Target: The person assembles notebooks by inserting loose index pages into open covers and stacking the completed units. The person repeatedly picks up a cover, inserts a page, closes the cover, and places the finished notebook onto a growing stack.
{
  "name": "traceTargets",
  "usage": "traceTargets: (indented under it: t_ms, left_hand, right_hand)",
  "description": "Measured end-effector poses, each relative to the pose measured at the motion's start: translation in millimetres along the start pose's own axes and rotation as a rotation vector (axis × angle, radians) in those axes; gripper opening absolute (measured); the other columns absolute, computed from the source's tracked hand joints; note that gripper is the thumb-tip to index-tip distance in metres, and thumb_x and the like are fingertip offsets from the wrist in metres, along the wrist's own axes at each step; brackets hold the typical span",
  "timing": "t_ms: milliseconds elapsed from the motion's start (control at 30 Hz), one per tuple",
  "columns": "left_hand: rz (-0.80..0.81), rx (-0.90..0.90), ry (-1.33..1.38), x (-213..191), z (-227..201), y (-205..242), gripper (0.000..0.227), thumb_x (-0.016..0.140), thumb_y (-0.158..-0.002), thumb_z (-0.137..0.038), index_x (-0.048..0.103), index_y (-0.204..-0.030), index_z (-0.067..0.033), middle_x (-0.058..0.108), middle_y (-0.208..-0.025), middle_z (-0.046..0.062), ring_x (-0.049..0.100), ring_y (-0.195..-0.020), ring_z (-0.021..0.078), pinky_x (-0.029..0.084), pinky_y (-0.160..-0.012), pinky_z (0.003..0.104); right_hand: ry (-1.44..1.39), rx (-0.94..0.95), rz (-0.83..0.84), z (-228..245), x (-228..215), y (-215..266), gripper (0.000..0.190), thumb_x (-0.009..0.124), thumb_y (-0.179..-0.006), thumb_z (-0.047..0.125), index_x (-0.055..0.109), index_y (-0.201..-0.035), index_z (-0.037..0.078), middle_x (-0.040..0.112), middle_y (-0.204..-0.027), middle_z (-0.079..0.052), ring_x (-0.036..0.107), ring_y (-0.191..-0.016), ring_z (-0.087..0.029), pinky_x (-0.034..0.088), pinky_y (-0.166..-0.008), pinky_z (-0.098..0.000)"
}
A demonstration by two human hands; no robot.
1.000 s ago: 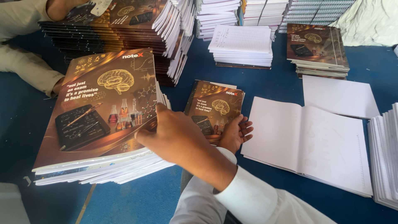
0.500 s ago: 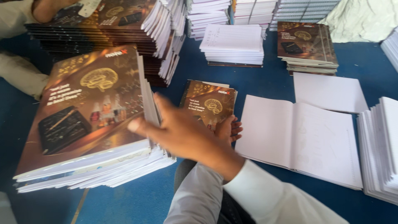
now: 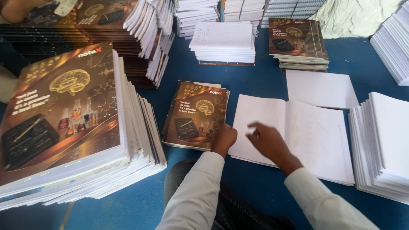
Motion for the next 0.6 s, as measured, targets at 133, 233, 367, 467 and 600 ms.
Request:
traceTargets:
  t_ms: [133, 233, 367, 467, 600]
  left_hand:
    - [0.049, -0.075, -0.128, -1, -18, 25, 0.046, 0.054, -0.088, -0.018, 0.058, -0.126, 0.0058, 0.060, -0.129, 0.030, 0.058, -0.122, 0.0445, 0.047, -0.103, 0.048]
    - [0.028, -0.037, -0.099, -4, -20, 29, 0.047, 0.057, -0.088, -0.020, 0.058, -0.125, 0.0089, 0.060, -0.129, 0.031, 0.059, -0.122, 0.0440, 0.047, -0.104, 0.047]
    - [0.028, -0.002, -0.014, -4, -17, 21, 0.043, 0.062, -0.089, -0.028, 0.064, -0.114, 0.0076, 0.068, -0.116, 0.029, 0.066, -0.107, 0.0382, 0.051, -0.093, 0.045]
    - [0.088, -0.045, 0.160, -7, -21, 21, 0.038, 0.063, -0.089, -0.032, 0.070, -0.101, 0.0038, 0.074, -0.098, 0.021, 0.070, -0.085, 0.0283, 0.054, -0.075, 0.042]
    - [0.163, -0.121, 0.412, -12, -27, 31, 0.032, 0.064, -0.091, -0.032, 0.063, -0.104, -0.0028, 0.067, -0.089, 0.007, 0.065, -0.075, 0.0172, 0.051, -0.059, 0.034]
  right_hand:
    - [0.074, 0.091, 0.160, -48, 31, 11, 0.041, 0.071, -0.090, 0.028, 0.066, -0.126, 0.010, 0.071, -0.115, -0.014, 0.069, -0.104, -0.028, 0.055, -0.094, -0.0401]
    - [0.139, 0.060, 0.190, -54, 43, 20, 0.045, 0.074, -0.087, 0.031, 0.066, -0.126, 0.011, 0.067, -0.123, -0.014, 0.065, -0.112, -0.029, 0.053, -0.100, -0.0403]
    - [0.237, 0.044, 0.171, -40, 44, 26, 0.053, 0.079, -0.082, 0.042, 0.067, -0.123, 0.011, 0.064, -0.127, -0.012, 0.060, -0.118, -0.030, 0.051, -0.100, -0.0409]
    - [0.196, 0.034, 0.125, -34, 48, 29, 0.053, 0.078, -0.080, 0.041, 0.068, -0.122, 0.011, 0.066, -0.123, -0.010, 0.065, -0.110, -0.029, 0.053, -0.096, -0.0404]
    - [0.125, 0.024, 0.002, -32, 53, 26, 0.028, 0.065, -0.093, 0.031, 0.075, -0.104, 0.007, 0.074, -0.101, -0.012, 0.070, -0.091, -0.031, 0.056, -0.085, -0.0432]
Point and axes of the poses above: each hand's wrist, its own y-axis away from the middle knuckle, its own x-axis out of the palm, z = x × y, the point moved 1 cm from there along -y, towards the middle knuckle
